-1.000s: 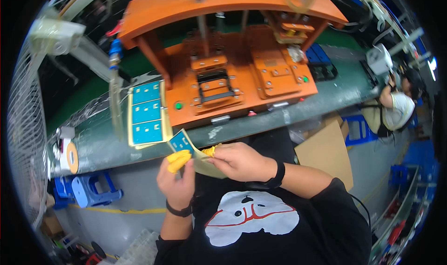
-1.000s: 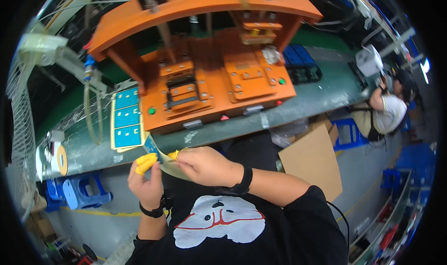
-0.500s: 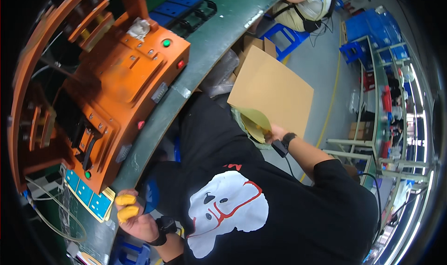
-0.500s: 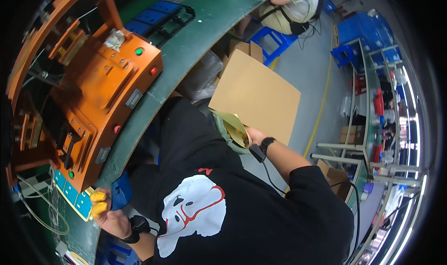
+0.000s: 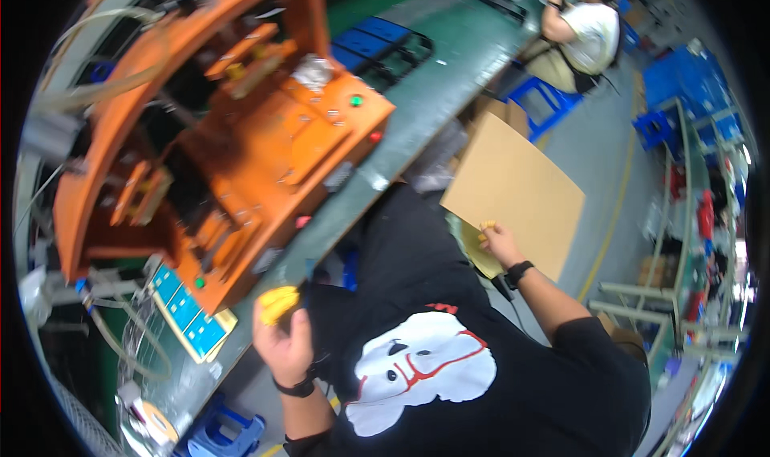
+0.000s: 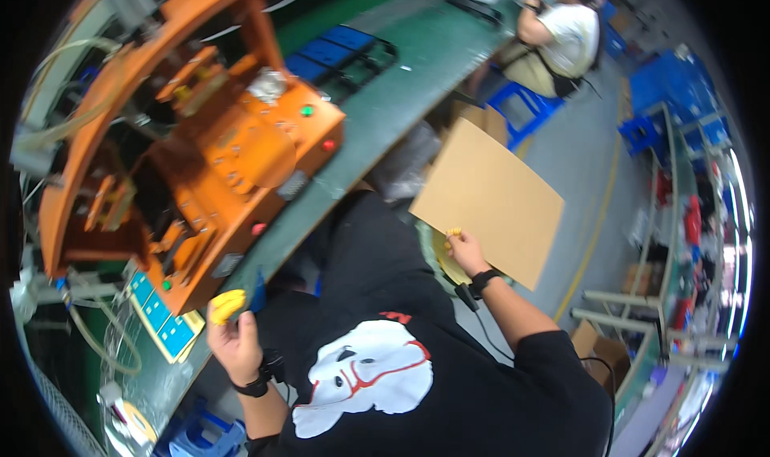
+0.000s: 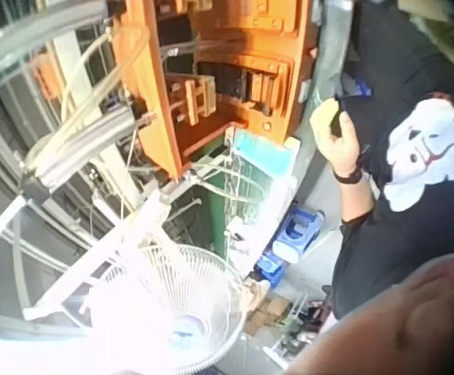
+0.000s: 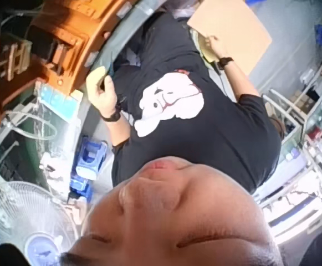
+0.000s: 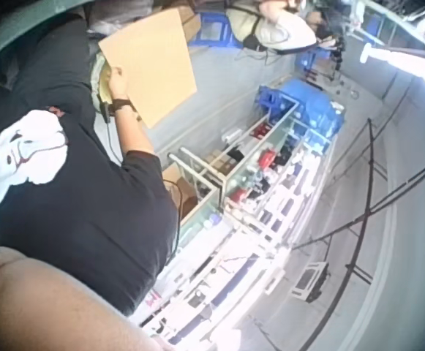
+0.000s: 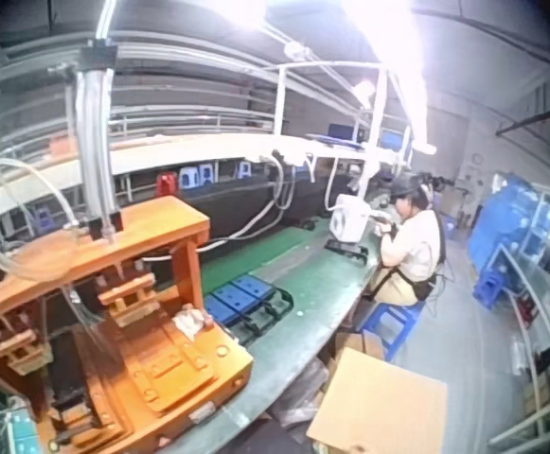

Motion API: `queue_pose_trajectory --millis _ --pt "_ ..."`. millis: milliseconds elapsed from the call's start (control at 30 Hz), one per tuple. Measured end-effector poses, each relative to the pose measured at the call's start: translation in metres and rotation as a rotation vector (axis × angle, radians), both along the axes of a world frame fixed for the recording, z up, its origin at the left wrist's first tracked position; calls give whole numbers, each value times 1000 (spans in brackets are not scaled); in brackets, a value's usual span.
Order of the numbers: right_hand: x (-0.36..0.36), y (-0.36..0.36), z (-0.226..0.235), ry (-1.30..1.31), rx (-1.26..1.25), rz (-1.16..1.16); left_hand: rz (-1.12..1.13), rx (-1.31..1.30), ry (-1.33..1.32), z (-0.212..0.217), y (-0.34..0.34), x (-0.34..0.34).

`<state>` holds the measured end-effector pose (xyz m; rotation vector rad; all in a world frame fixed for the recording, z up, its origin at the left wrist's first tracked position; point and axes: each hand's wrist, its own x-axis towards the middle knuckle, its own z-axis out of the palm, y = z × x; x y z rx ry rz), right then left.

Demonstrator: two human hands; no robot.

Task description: Using a pneumatic press machine to join or shape plastic components on an assembly line.

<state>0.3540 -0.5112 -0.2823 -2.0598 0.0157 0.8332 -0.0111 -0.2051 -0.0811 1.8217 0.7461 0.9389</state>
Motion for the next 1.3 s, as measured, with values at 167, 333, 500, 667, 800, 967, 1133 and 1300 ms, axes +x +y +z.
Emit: queue_pose_trajectory --millis 167,333,500,667,800,967,1133,1300 --pt "-34 191 156 -337 644 609 110 207 183 11 2 -15" --pt "-129 310 254 -1109 978 1077 116 256 308 32 -4 -30" --pt "-169 366 273 -1354 778 1277 49 218 375 58 -12 -47" --pt "-151 374 298 -1458 1017 1207 90 195 298 80 24 -55" --pt "-107 329 326 -1109 1138 979 126 322 288 90 83 -42" --pt "-28 231 309 -459 1003 469 134 247 449 90 160 -18" --pt "36 160 234 218 1222 -294 158 343 642 75 226 4" --pt "72 98 166 370 1236 -462 195 412 908 49 277 11"
